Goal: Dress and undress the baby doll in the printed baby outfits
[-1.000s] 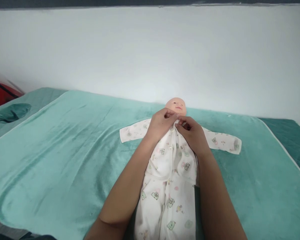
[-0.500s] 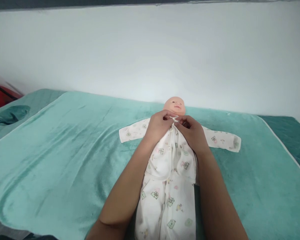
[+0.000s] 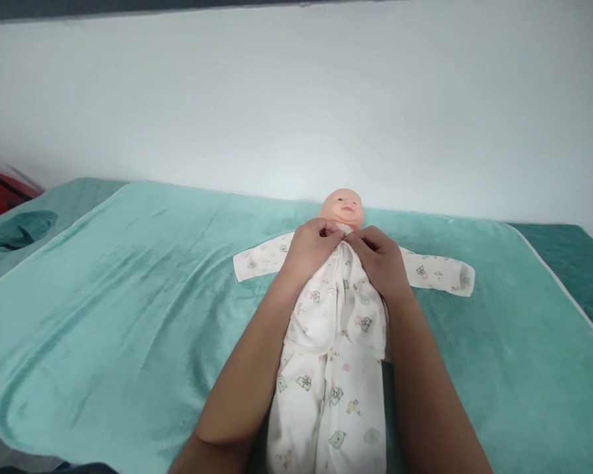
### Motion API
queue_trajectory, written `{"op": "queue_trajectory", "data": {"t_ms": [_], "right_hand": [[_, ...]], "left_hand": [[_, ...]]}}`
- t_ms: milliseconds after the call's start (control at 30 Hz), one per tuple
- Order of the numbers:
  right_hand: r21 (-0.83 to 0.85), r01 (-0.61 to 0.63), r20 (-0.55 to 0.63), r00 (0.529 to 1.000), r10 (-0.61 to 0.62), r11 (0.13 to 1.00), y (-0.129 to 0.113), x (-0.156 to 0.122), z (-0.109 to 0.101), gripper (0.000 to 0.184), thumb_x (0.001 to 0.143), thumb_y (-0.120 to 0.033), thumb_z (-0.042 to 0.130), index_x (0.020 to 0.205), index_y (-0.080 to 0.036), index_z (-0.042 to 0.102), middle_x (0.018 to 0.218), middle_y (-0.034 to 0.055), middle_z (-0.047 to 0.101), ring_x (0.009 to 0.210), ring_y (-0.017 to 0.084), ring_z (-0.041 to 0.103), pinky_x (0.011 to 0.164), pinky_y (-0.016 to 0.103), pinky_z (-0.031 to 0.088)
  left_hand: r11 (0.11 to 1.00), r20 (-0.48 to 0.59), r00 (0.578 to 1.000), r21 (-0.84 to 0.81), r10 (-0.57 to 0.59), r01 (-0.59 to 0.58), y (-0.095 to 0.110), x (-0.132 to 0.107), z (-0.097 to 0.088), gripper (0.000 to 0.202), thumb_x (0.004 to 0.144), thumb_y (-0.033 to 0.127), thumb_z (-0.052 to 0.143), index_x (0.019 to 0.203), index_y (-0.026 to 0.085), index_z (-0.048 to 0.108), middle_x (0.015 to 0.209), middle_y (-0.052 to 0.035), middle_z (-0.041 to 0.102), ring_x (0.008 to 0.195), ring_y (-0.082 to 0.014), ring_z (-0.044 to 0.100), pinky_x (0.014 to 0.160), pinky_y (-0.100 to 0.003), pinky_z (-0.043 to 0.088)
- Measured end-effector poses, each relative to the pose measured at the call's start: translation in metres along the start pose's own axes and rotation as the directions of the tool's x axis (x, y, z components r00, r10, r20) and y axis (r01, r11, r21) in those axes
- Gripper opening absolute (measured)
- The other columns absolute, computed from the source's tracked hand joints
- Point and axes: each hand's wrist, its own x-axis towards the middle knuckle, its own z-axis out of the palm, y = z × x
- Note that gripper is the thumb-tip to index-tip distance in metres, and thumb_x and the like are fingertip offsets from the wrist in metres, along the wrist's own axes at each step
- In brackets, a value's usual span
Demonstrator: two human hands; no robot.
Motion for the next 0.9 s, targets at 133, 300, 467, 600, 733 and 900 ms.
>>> {"op": "queue_trajectory", "data": {"t_ms": [133, 300, 467, 600, 733, 900], "right_hand": [[-0.010, 0.009, 0.034, 0.999, -0.009, 1.000, -0.001, -0.001, 0.000, 0.022, 0.091, -0.038, 0.066, 0.080, -0.022, 0.076, 0.085, -0.0002, 0.061, 0.084, 0.015, 0.057, 0.074, 0.028, 0.041], [-0.065, 0.029, 0.038, 0.999, -0.026, 0.997, -0.001, -0.003, 0.000, 0.024, 0.093, -0.036, 0.065, 0.077, -0.022, 0.076, 0.078, -0.0008, 0.053, 0.077, 0.014, 0.053, 0.070, 0.028, 0.039], [-0.142, 0.104, 0.041, 0.994, -0.100, 0.984, -0.004, -0.011, 0.001, 0.030, 0.094, -0.035, 0.063, 0.069, -0.020, 0.070, 0.072, -0.0014, 0.048, 0.070, 0.012, 0.048, 0.068, 0.028, 0.037], [-0.243, 0.095, 0.039, 0.995, -0.088, 0.965, -0.008, -0.021, 0.003, 0.035, 0.098, -0.037, 0.057, 0.069, -0.020, 0.068, 0.068, -0.0019, 0.043, 0.065, 0.012, 0.045, 0.065, 0.028, 0.034], [-0.405, 0.052, 0.016, 0.999, -0.050, 0.913, -0.015, -0.032, 0.005, 0.030, 0.100, -0.037, 0.052, 0.085, -0.024, 0.075, 0.071, -0.0017, 0.046, 0.067, 0.012, 0.048, 0.065, 0.027, 0.032], [-0.553, 0.017, -0.010, 1.000, -0.027, 0.833, -0.021, -0.039, 0.010, 0.031, 0.101, -0.038, 0.047, 0.107, -0.030, 0.077, 0.082, 0.0012, 0.054, 0.074, 0.016, 0.053, 0.066, 0.029, 0.032]], "left_hand": [[0.999, -0.019, 1.000, -0.039, 0.013, -0.014, -0.004, 0.004, 0.000, 0.009, 0.081, 0.027, 0.063, 0.078, 0.019, 0.063, 0.081, 0.0002, 0.067, 0.077, -0.0138, 0.061, 0.072, -0.027, 0.044], [0.998, -0.032, 0.999, -0.060, 0.017, -0.019, -0.005, 0.006, 0.000, 0.006, 0.083, 0.024, 0.062, 0.084, 0.019, 0.066, 0.084, 0.0000, 0.068, 0.079, -0.0134, 0.062, 0.076, -0.027, 0.046], [0.996, -0.019, 1.000, -0.093, 0.016, -0.018, -0.006, 0.007, -0.001, 0.007, 0.081, 0.025, 0.065, 0.082, 0.019, 0.066, 0.080, 0.0011, 0.066, 0.076, -0.0126, 0.059, 0.072, -0.026, 0.044], [0.996, -0.021, 1.000, -0.087, 0.021, -0.023, -0.011, 0.011, 0.000, 0.010, 0.080, 0.029, 0.067, 0.080, 0.019, 0.066, 0.077, 0.0016, 0.064, 0.074, -0.0123, 0.058, 0.071, -0.026, 0.043], [0.993, -0.014, 0.999, -0.105, 0.051, -0.053, -0.016, 0.013, 0.001, 0.010, 0.080, 0.029, 0.067, 0.082, 0.019, 0.066, 0.080, 0.0012, 0.065, 0.075, -0.0125, 0.058, 0.073, -0.026, 0.044], [0.991, 0.007, 0.994, -0.079, 0.105, -0.104, -0.013, 0.003, -0.001, 0.010, 0.082, 0.024, 0.063, 0.088, 0.020, 0.070, 0.087, 0.0000, 0.068, 0.079, -0.0131, 0.059, 0.077, -0.027, 0.046]]}}
